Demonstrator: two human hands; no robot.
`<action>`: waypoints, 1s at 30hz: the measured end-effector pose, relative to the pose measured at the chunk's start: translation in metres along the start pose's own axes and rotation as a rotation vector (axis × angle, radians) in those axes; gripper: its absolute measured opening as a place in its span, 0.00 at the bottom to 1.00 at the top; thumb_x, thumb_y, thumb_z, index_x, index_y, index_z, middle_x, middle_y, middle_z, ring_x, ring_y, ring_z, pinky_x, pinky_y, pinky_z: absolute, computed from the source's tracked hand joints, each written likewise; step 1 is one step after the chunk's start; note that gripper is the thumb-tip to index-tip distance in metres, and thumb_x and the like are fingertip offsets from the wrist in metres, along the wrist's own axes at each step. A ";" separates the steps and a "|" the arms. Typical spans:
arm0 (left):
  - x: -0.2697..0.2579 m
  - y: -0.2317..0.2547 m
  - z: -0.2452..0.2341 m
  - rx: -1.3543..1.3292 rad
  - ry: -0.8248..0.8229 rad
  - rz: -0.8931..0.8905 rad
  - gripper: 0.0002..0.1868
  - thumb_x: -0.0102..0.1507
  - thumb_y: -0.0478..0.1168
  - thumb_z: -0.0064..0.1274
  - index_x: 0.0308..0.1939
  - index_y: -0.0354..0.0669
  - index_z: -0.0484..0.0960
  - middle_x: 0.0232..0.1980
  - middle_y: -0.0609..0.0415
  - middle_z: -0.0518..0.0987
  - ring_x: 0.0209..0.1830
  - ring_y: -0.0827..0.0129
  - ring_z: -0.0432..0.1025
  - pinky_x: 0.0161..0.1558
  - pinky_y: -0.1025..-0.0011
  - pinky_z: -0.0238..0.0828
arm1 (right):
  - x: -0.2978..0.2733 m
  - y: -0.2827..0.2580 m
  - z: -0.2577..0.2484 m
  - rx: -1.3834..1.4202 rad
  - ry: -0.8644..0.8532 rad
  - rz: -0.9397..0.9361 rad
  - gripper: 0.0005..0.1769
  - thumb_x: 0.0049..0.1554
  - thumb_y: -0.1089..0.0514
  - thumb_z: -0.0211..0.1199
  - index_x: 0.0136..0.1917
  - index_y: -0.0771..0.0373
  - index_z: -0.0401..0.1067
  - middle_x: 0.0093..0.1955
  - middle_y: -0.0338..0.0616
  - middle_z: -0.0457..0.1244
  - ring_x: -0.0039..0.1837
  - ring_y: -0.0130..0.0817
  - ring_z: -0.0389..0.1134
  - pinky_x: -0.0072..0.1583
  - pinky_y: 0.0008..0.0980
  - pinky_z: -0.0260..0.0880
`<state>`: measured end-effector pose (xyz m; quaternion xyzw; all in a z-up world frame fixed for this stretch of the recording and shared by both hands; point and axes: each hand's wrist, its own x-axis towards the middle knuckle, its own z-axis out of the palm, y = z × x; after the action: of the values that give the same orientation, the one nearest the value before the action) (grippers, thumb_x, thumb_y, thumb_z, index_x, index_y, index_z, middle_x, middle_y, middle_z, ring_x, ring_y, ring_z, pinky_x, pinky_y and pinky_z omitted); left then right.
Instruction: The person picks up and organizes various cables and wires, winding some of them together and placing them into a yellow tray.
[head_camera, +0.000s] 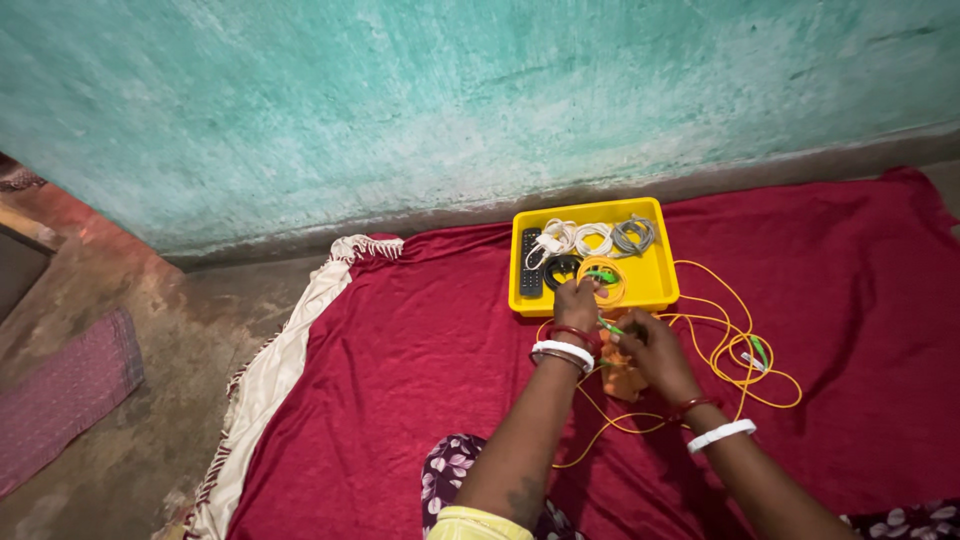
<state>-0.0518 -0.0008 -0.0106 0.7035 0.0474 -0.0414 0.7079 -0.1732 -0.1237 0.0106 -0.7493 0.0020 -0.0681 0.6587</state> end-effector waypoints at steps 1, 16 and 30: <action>0.004 -0.006 -0.001 0.004 -0.016 -0.050 0.16 0.67 0.45 0.46 0.40 0.35 0.80 0.31 0.53 0.82 0.21 0.66 0.68 0.26 0.64 0.65 | 0.003 0.005 -0.003 -0.016 0.024 0.043 0.07 0.57 0.61 0.65 0.47 0.65 0.71 0.38 0.38 0.66 0.40 0.25 0.66 0.42 0.28 0.69; -0.001 -0.030 0.003 0.391 -0.136 0.119 0.19 0.69 0.45 0.38 0.46 0.30 0.76 0.36 0.39 0.83 0.38 0.54 0.80 0.40 0.60 0.74 | 0.029 -0.001 -0.024 0.451 0.178 0.347 0.19 0.60 0.66 0.55 0.64 0.71 0.63 0.48 0.49 0.68 0.47 0.36 0.73 0.52 0.33 0.76; -0.022 0.001 0.005 0.360 -0.130 0.132 0.17 0.68 0.44 0.40 0.49 0.29 0.73 0.36 0.39 0.83 0.38 0.52 0.81 0.43 0.56 0.74 | 0.035 -0.004 -0.020 0.331 0.184 0.367 0.18 0.56 0.62 0.66 0.58 0.72 0.72 0.46 0.44 0.69 0.42 0.28 0.67 0.47 0.26 0.69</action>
<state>-0.0739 -0.0059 -0.0070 0.8162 -0.0530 -0.0482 0.5733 -0.1411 -0.1466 0.0203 -0.6089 0.1866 -0.0147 0.7708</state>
